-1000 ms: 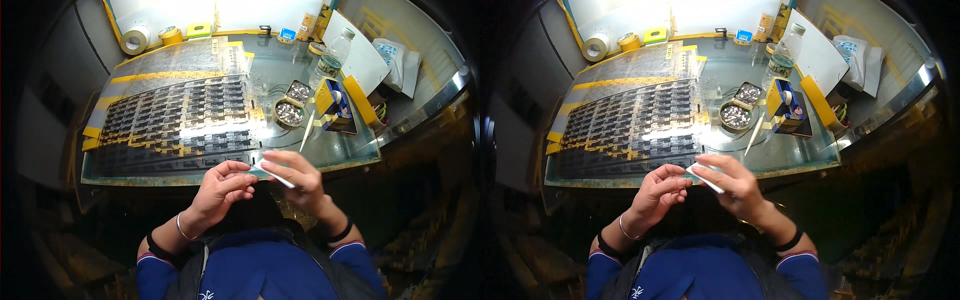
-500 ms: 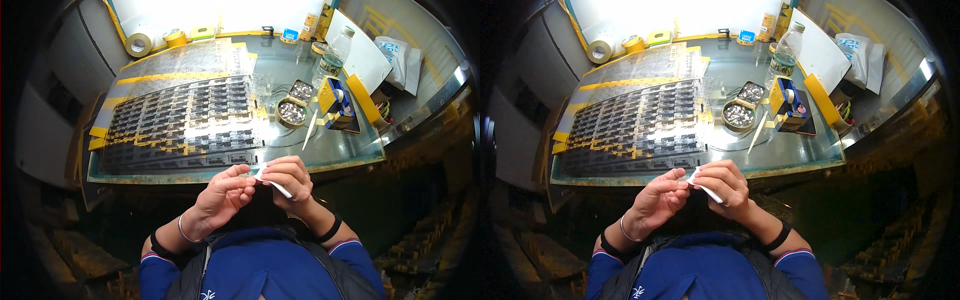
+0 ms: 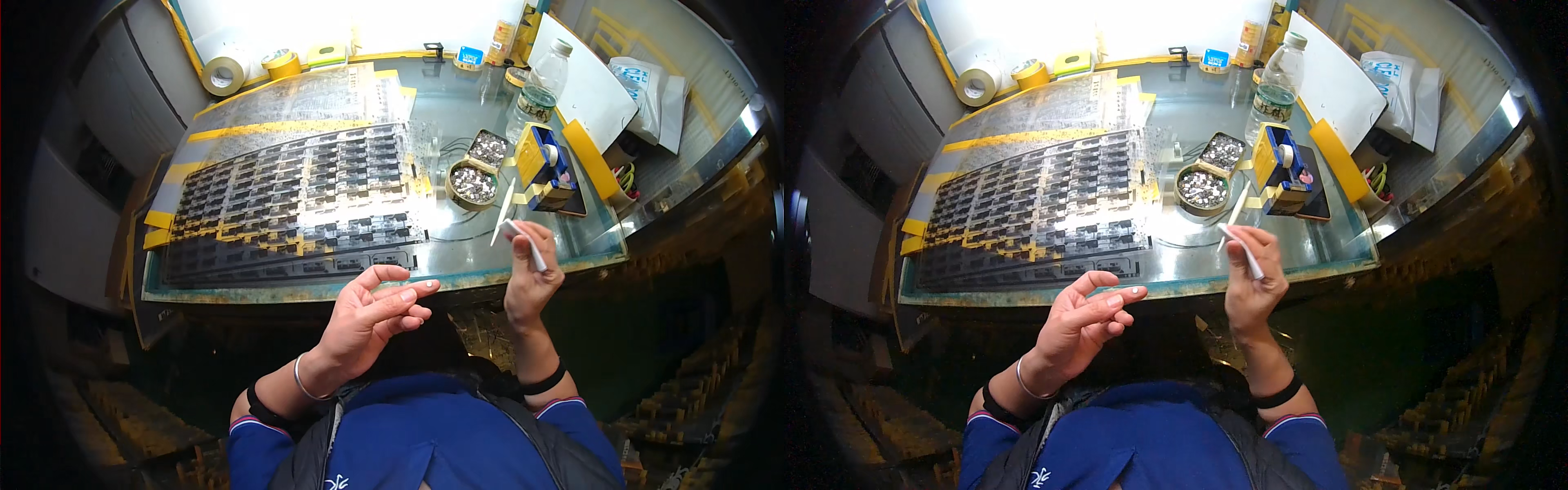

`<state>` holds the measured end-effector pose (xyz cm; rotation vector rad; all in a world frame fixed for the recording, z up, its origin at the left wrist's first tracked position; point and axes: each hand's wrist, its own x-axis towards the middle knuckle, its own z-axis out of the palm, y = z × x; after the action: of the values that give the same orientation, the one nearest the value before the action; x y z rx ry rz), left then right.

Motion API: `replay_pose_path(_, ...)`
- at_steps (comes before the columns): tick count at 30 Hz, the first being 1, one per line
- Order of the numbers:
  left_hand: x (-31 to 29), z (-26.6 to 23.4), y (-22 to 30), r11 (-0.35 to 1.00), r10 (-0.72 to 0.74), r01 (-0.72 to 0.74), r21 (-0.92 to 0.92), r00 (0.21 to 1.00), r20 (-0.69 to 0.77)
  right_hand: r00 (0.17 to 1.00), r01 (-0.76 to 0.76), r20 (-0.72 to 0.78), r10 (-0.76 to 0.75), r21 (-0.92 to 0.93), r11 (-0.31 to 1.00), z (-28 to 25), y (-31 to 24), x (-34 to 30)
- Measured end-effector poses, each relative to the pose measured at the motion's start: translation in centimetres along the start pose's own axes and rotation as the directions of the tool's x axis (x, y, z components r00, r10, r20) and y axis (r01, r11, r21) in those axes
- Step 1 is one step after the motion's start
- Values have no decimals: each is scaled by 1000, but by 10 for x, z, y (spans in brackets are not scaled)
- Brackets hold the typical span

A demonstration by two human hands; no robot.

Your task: Assembling tiny metal components onto a transparent grid sheet using a manual stylus tool.

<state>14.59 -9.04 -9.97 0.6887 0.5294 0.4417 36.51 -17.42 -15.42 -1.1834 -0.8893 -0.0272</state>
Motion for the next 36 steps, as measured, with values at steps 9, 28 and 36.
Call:
replay_pose_path(9,35,14,38,933,112,-121,340,993,46,990,120,-33,-134,-272,955,-25,33,28)
replay_pose_path(28,198,40,47,46,292,-310,949,913,284,995,45,-84,-63,-202,978,-24,31,25)
replay_pose_path(36,149,69,10,-461,108,-518,720,773,625,970,176,-71,-234,-462,869,-23,29,25)
